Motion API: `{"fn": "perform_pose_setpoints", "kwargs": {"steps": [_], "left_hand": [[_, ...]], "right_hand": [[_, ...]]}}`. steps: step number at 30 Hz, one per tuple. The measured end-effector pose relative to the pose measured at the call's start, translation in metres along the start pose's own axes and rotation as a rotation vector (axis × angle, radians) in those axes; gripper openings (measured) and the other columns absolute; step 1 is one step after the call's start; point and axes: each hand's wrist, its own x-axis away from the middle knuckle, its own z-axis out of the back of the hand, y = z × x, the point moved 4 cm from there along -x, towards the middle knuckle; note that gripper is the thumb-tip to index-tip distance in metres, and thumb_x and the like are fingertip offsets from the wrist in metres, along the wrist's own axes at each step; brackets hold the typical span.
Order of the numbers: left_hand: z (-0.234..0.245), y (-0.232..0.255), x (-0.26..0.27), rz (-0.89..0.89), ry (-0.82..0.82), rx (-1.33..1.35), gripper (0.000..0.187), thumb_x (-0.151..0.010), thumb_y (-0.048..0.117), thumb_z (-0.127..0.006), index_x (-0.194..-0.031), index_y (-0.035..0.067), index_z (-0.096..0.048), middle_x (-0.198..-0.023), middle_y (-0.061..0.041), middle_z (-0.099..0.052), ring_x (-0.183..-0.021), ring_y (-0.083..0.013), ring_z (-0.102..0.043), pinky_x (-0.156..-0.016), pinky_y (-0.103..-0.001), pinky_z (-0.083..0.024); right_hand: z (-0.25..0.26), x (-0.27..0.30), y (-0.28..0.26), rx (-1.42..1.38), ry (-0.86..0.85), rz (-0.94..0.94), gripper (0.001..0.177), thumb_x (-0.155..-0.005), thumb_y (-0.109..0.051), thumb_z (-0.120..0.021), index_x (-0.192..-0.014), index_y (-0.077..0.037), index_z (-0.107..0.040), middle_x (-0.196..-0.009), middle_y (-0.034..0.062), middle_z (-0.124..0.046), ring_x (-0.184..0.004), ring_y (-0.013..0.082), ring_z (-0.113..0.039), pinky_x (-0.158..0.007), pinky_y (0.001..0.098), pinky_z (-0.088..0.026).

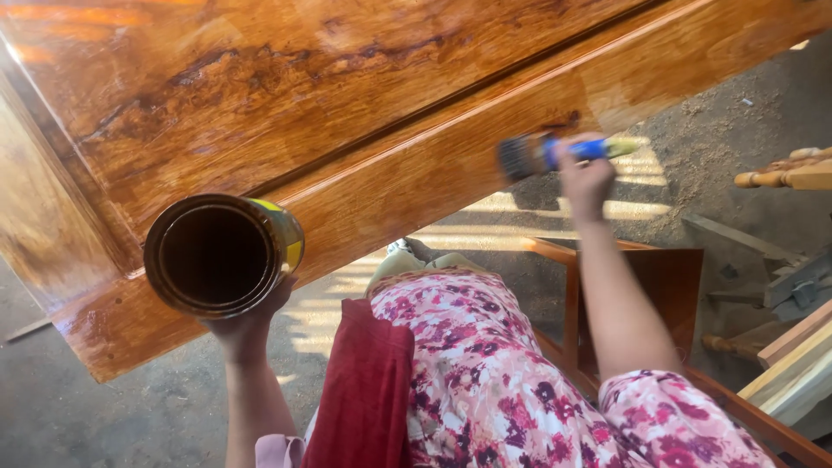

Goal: Applying a clear wood finish to a wooden door panel using a paintbrush.

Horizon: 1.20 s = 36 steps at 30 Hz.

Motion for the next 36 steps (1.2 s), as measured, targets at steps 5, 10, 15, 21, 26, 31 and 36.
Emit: {"fn": "perform_pose_setpoints", "kwargs": {"steps": [5,10,15,21,26,31,36], "left_hand": [[0.007,-0.006,0.008,-0.028,-0.030,0.042,0.102,-0.081,0.037,-0.094,-0.160,0.014,-0.034,-0.147,-0.002,-0.055,-0.134,-0.0166,-0.057,-0.120,-0.031,-0.050],[-0.003,-0.014,0.007,-0.062,-0.078,-0.039,0.104,-0.076,0.045,-0.092,-0.159,0.015,-0.036,-0.146,-0.001,-0.054,-0.134,-0.0167,-0.057,-0.118,-0.032,-0.050],[-0.030,0.007,-0.001,0.049,-0.137,0.166,0.100,-0.079,0.032,-0.098,-0.157,0.017,-0.038,-0.143,0.000,-0.056,-0.133,-0.0171,-0.058,-0.118,-0.033,-0.053],[-0.053,0.005,0.007,0.111,-0.178,0.055,0.098,-0.072,0.028,-0.095,-0.155,0.014,-0.044,-0.137,-0.001,-0.060,-0.124,-0.0157,-0.061,-0.111,-0.030,-0.053],[-0.081,0.027,0.017,-0.037,-0.114,0.021,0.106,-0.075,0.034,-0.094,-0.159,0.015,-0.032,-0.150,0.000,-0.053,-0.135,-0.0156,-0.055,-0.121,-0.032,-0.048],[-0.112,0.045,0.032,0.115,-0.048,0.166,0.105,-0.075,0.031,-0.099,-0.159,0.014,-0.037,-0.144,0.000,-0.056,-0.133,-0.0168,-0.058,-0.120,-0.035,-0.053],[-0.153,0.059,0.035,0.030,-0.017,-0.059,0.105,-0.069,0.021,-0.096,-0.157,0.016,-0.039,-0.144,-0.002,-0.057,-0.130,-0.0175,-0.059,-0.115,-0.034,-0.052]], "right_hand": [[0.060,-0.044,0.023,0.211,0.174,-0.003,0.014,-0.108,-0.011,-0.071,-0.097,-0.006,-0.064,-0.086,0.0064,-0.072,-0.072,0.0153,-0.070,-0.063,0.0274,-0.059],[-0.033,0.024,-0.027,0.308,-0.001,0.138,0.011,-0.107,-0.010,-0.071,-0.099,-0.011,-0.063,-0.076,0.0050,-0.067,-0.061,0.0162,-0.067,-0.050,0.0282,-0.058],[-0.032,0.055,-0.140,-0.046,-0.061,0.265,0.011,-0.102,-0.008,-0.072,-0.102,-0.006,-0.060,-0.084,0.0091,-0.068,-0.074,0.0199,-0.071,-0.062,0.0261,-0.062],[0.015,-0.001,-0.035,-0.300,0.013,-0.088,0.013,-0.109,-0.010,-0.068,-0.097,-0.006,-0.070,-0.085,0.0087,-0.075,-0.077,0.0166,-0.078,-0.067,0.0276,-0.067],[0.084,-0.056,0.070,-0.013,0.150,-0.159,0.010,-0.104,-0.009,-0.072,-0.097,-0.006,-0.066,-0.087,0.0076,-0.074,-0.077,0.0151,-0.073,-0.070,0.0254,-0.062],[0.135,-0.101,0.108,0.274,0.251,0.132,0.008,-0.100,-0.003,-0.071,-0.105,-0.006,-0.065,-0.096,0.0084,-0.075,-0.087,0.0171,-0.076,-0.078,0.0274,-0.063],[0.027,-0.047,0.081,0.240,-0.132,0.311,0.007,-0.106,-0.004,-0.065,-0.112,-0.005,-0.061,-0.091,0.0131,-0.065,-0.071,0.0195,-0.068,-0.056,0.0274,-0.061]]}}
